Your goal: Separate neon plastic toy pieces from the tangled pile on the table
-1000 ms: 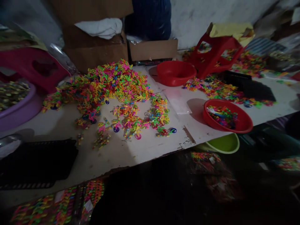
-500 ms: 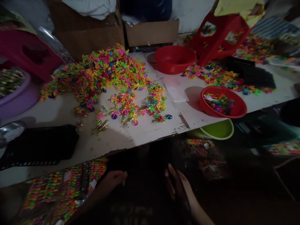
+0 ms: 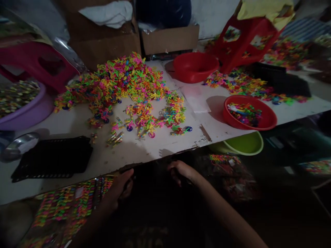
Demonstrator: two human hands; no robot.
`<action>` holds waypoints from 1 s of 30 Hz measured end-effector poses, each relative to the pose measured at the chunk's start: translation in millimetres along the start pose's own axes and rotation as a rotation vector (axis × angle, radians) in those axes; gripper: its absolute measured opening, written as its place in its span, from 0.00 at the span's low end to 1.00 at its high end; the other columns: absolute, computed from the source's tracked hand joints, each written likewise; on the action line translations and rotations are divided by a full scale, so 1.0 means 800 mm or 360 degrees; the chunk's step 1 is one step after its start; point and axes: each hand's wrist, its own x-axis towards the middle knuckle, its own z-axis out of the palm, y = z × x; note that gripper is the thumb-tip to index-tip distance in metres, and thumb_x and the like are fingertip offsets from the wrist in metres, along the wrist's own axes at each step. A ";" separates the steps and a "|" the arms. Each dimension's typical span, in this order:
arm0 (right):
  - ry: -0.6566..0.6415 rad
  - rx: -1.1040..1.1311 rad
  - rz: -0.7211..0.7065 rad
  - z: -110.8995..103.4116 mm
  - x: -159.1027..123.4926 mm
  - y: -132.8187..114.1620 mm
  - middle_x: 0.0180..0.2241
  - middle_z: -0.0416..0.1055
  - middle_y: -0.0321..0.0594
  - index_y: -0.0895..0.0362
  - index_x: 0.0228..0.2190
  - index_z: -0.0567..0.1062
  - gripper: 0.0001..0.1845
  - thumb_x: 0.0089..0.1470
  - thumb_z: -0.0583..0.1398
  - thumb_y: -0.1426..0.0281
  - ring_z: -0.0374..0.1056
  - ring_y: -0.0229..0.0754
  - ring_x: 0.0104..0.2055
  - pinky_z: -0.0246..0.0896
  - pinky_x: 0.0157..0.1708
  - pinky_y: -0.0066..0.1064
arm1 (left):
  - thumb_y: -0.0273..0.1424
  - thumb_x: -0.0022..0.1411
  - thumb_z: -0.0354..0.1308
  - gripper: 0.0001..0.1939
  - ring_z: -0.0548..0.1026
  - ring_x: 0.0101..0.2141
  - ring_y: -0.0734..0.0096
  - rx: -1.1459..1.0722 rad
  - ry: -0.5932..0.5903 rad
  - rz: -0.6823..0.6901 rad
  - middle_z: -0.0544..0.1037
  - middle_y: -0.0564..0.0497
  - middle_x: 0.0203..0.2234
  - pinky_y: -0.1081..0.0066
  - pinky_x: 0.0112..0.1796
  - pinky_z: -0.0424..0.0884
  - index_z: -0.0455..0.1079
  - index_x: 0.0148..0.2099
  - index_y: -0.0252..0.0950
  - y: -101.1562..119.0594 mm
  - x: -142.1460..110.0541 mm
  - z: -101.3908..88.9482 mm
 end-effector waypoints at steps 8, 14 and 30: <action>0.0369 0.0870 -0.0297 -0.072 -0.004 0.101 0.12 0.48 0.33 0.64 0.26 0.62 0.17 0.57 0.46 0.64 0.41 0.30 0.10 0.39 0.09 0.21 | 0.58 0.31 0.56 0.37 0.45 0.11 0.85 -0.0026 -0.0132 -0.0118 0.50 0.59 0.11 0.80 0.13 0.40 0.54 0.33 0.30 -0.008 0.001 0.020; 0.0260 0.0730 -0.0160 -0.056 -0.029 0.140 0.08 0.44 0.37 0.64 0.14 0.59 0.37 0.54 0.37 0.46 0.41 0.31 0.08 0.29 0.09 0.23 | 0.60 0.42 0.47 0.40 0.45 0.12 0.84 -0.0097 -0.0195 -0.0045 0.53 0.58 0.14 0.80 0.14 0.39 0.56 0.44 0.30 0.000 0.014 0.037; 0.0215 -0.1220 -0.1227 0.055 -0.048 -0.018 0.24 0.61 0.38 0.63 0.27 0.62 0.15 0.57 0.47 0.65 0.56 0.32 0.24 0.46 0.23 0.24 | 0.58 0.52 0.38 0.37 0.59 0.21 0.77 0.0928 -0.0265 0.0532 0.63 0.48 0.18 0.76 0.24 0.55 0.66 0.31 0.25 0.005 -0.023 0.035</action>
